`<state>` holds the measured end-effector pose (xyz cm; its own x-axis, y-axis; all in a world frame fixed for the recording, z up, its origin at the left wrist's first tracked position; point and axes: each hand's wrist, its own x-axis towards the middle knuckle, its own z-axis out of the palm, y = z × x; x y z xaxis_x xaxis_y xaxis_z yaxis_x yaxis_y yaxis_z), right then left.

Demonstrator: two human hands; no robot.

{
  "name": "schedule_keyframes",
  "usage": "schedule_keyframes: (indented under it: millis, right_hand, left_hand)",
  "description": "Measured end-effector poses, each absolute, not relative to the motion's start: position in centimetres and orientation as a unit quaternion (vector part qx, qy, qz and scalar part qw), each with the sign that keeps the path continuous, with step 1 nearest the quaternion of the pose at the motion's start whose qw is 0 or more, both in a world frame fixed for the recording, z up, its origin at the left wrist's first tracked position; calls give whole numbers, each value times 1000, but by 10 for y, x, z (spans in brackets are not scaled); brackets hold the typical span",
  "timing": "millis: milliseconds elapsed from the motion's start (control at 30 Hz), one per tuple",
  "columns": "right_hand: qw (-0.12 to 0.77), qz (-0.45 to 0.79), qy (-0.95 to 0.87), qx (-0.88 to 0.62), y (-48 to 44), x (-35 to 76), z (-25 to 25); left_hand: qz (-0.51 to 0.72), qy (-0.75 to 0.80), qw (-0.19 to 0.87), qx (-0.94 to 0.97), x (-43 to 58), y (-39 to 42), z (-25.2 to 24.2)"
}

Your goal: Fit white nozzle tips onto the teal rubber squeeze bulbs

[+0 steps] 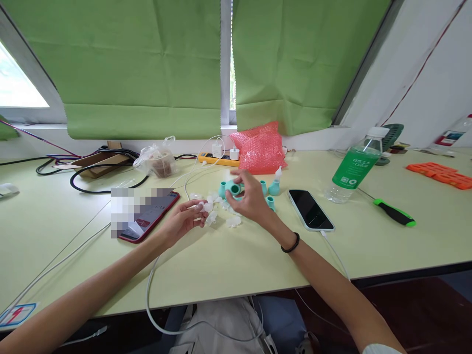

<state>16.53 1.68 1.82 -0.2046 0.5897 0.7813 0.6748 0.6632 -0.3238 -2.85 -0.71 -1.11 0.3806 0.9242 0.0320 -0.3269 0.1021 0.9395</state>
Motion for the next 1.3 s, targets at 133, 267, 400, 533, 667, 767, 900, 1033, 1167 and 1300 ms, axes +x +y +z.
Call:
schedule_keyframes:
  millis: [133, 267, 400, 533, 667, 767, 900, 1033, 1167, 1300]
  right_hand:
    - [402, -84, -835, -366, 13, 155, 3]
    - [320, -141, -864, -364, 15, 153, -5]
    - [314, -122, -880, -335, 17, 153, -8]
    - [309, -120, -887, -321, 17, 153, -11]
    - [298, -148, -887, -319, 13, 150, -14]
    - [285, -140, -897, -306, 12, 150, -15]
    - [285, -67, -907, -302, 13, 150, -17]
    - [307, 26, -896, -320, 12, 149, -15]
    - [329, 151, -874, -324, 9, 147, -13]
    - [306, 271, -853, -325, 10, 146, -12]
  left_hand:
    - [480, 299, 671, 480, -31, -7, -12]
    - [471, 300, 663, 498, -31, -8, -11]
    - [451, 314, 649, 525, -29, -10, -8]
    - [439, 331, 644, 533, -30, -10, -7]
    - [433, 342, 616, 562, -30, -10, -6]
    - [428, 341, 583, 600, -29, -11, -6]
    - [425, 336, 569, 619, -27, -13, -6]
    - [435, 333, 550, 630, -25, -17, -6]
    - [438, 318, 536, 648, -24, -19, -5]
    - [431, 317, 503, 679, -25, -17, -8]
